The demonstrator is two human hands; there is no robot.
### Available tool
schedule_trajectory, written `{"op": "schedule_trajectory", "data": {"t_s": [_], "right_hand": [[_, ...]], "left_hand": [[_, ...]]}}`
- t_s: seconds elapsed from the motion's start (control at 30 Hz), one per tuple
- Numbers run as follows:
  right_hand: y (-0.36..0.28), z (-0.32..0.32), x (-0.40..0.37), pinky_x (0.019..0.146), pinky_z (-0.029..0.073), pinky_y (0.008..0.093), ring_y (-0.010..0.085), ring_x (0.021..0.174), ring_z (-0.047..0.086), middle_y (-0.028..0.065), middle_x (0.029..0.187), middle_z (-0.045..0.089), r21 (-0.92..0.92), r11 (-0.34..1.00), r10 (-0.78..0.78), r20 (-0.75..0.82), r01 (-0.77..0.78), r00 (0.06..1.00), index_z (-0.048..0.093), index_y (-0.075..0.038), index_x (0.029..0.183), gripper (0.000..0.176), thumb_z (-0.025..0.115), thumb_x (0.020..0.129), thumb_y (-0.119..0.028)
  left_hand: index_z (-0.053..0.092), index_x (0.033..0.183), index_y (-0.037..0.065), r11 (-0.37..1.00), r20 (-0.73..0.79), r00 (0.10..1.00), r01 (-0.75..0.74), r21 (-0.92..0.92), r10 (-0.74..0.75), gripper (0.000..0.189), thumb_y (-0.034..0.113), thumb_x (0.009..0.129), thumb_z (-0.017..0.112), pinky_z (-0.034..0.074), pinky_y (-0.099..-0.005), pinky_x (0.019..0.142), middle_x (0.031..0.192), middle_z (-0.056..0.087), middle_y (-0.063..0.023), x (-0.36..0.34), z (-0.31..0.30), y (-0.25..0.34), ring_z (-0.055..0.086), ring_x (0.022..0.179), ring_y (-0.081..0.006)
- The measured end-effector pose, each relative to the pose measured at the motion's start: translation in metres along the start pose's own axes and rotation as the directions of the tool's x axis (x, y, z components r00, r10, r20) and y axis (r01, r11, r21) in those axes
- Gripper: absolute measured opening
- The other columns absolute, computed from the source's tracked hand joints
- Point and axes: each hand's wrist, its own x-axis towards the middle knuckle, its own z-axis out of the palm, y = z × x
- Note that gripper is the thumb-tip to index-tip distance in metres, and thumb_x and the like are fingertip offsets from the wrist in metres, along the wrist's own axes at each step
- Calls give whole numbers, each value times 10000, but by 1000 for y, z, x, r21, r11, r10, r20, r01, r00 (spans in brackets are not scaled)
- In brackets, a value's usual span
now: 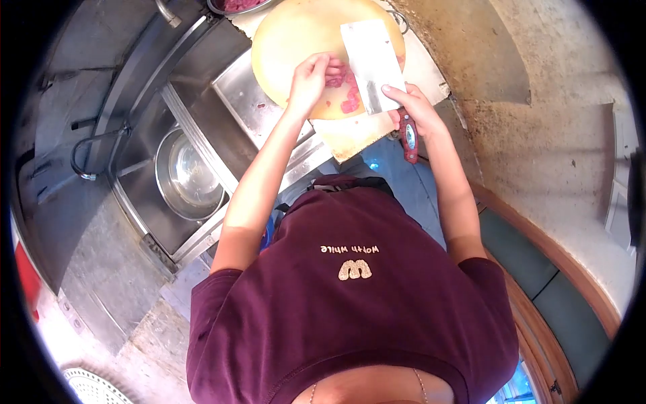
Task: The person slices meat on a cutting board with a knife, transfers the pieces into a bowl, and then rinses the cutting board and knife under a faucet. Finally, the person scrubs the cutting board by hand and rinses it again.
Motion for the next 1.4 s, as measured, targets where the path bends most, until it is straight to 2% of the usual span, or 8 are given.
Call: {"op": "schedule_trajectory", "data": {"t_s": [0.13, 0.23, 0.4, 0.6, 0.83, 0.93, 1.13, 1.4], "right_hand": [[-3, 10, 8, 316, 358, 227, 107, 344, 442, 14, 477, 474, 50, 998, 32, 38, -34, 999, 570, -56, 755, 260, 606, 834, -301], [-5, 4, 3, 312, 358, 226, 112, 339, 445, 20, 475, 481, 58, 998, 14, -4, -14, 1000, 572, -52, 774, 254, 603, 837, -296], [-7, -21, -11, 337, 383, 232, 130, 348, 460, 40, 481, 496, 103, 989, -88, -137, 103, 987, 574, -38, 797, 251, 594, 843, -284], [-3, -31, -29, 333, 390, 234, 128, 349, 462, 42, 485, 496, 128, 983, -105, -215, 135, 971, 558, -33, 786, 255, 582, 855, -277], [7, -31, -34, 334, 393, 230, 121, 351, 454, 43, 496, 498, 102, 988, -93, -234, 119, 968, 554, -19, 815, 265, 599, 843, -279], [8, -26, -36, 333, 389, 230, 120, 355, 455, 44, 501, 500, 98, 990, -74, -261, 103, 962, 556, -16, 823, 273, 603, 840, -284], [11, -25, -26, 340, 380, 238, 118, 361, 449, 36, 509, 498, 30, 997, -67, -208, 75, 976, 564, -19, 829, 272, 602, 841, -288], [16, -6, -26, 342, 360, 251, 114, 355, 443, 20, 479, 470, -137, 990, -80, -272, 44, 959, 579, -21, 792, 265, 572, 857, -277]], "left_hand": [[530, 1117, -35, 713, 373, 925, 307, -631, -69, 375, 251, 963, 342, 465, -314, 865, 982, 621, -146, 6, 7, -3, 588, 970, -233], [544, 1093, -35, 790, 317, 945, 255, -557, -82, 333, 209, 951, 367, 486, -308, 835, 948, 630, -137, 8, 4, 4, 610, 913, -232], [596, 1035, 18, 930, 44, 971, -239, 279, 236, 243, 170, 852, 545, 500, -310, 772, 911, 632, -126, 21, -7, -22, 619, 855, -215], [531, 1135, 20, -37, 471, 691, -543, 839, 548, 414, 78, 730, 596, 444, -417, 881, 1084, 533, -175, 20, 25, -63, 525, 1043, -356], [515, 1064, -1, 123, 416, 831, -487, 865, 368, 332, 76, 744, 562, 426, -430, 880, 1082, 519, -197, -9, 21, -51, 506, 1029, -360], [524, 1032, 17, 70, 465, 642, -628, 775, 610, 292, 111, 760, 574, 457, -423, 784, 984, 547, -164, -17, 13, -62, 542, 942, -332], [541, 1040, 77, 131, 493, 779, -576, 807, 387, 275, 166, 786, 597, 463, -417, 763, 998, 553, -109, -11, 2, -65, 533, 930, -308], [567, 1109, 42, 212, 413, 725, -600, 771, 551, 426, 317, 787, 612, 394, -370, 919, 1104, 555, -131, 33, -36, -35, 508, 1010, -313]]}}
